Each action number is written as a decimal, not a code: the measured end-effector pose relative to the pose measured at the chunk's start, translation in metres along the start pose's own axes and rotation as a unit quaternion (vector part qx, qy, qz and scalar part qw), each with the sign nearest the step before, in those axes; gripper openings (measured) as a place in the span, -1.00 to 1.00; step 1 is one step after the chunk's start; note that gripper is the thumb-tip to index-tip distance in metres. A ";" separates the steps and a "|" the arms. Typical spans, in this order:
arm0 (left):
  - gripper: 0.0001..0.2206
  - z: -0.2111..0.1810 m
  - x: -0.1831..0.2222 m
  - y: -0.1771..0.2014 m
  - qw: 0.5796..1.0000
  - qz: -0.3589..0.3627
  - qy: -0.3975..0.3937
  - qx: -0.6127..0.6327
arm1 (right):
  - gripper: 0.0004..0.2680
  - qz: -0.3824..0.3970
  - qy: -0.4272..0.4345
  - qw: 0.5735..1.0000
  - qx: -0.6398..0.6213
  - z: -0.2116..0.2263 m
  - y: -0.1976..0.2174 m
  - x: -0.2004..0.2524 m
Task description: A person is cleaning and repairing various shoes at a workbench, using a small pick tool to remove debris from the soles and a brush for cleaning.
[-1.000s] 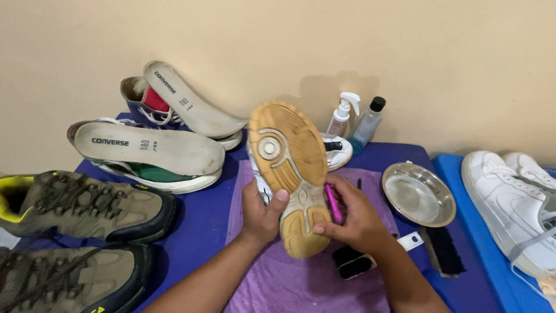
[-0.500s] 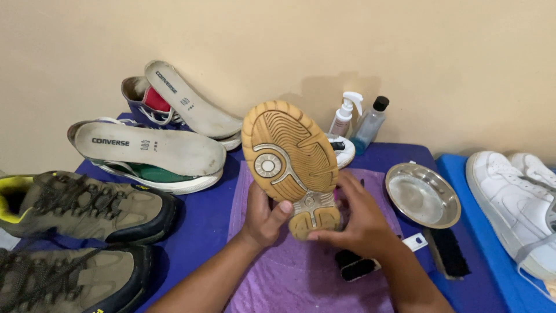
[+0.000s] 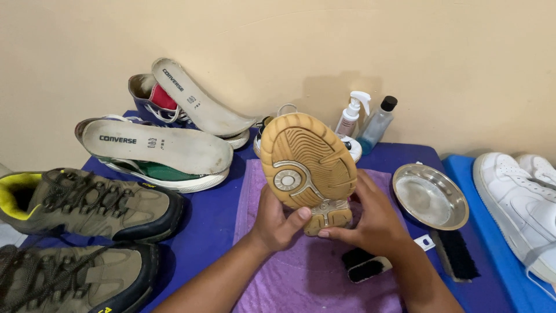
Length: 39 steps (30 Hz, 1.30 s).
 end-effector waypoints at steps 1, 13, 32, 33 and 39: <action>-0.49 -0.001 0.000 0.000 1.000 -0.001 0.001 0.000 | -0.31 0.001 0.000 1.000 0.000 0.000 0.001 -0.001; -0.50 -0.005 -0.004 0.002 0.999 -0.012 0.023 0.025 | -0.21 0.019 -0.014 1.000 -0.013 -0.012 -0.010 0.004; -0.77 0.010 -0.006 0.011 0.923 0.215 0.230 0.224 | -0.27 -0.078 0.044 0.872 -0.481 -0.087 -0.029 0.019; -0.77 0.003 -0.012 0.009 0.924 0.236 0.221 0.204 | -0.42 -0.078 0.029 0.863 -0.498 -0.074 -0.029 0.018; -0.33 0.023 0.007 0.006 0.889 0.134 0.288 0.331 | -0.77 -0.189 0.052 0.797 -0.572 -0.012 -0.006 0.010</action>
Point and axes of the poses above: each hand's wrist, its own x-axis away from the middle knuckle, its own y-axis out of the back of the hand, z = x × y, the point moved 6 cm from there along -x, towards the middle knuckle, and after that the axes turned 15 degrees about z, right-handed, at the moved point
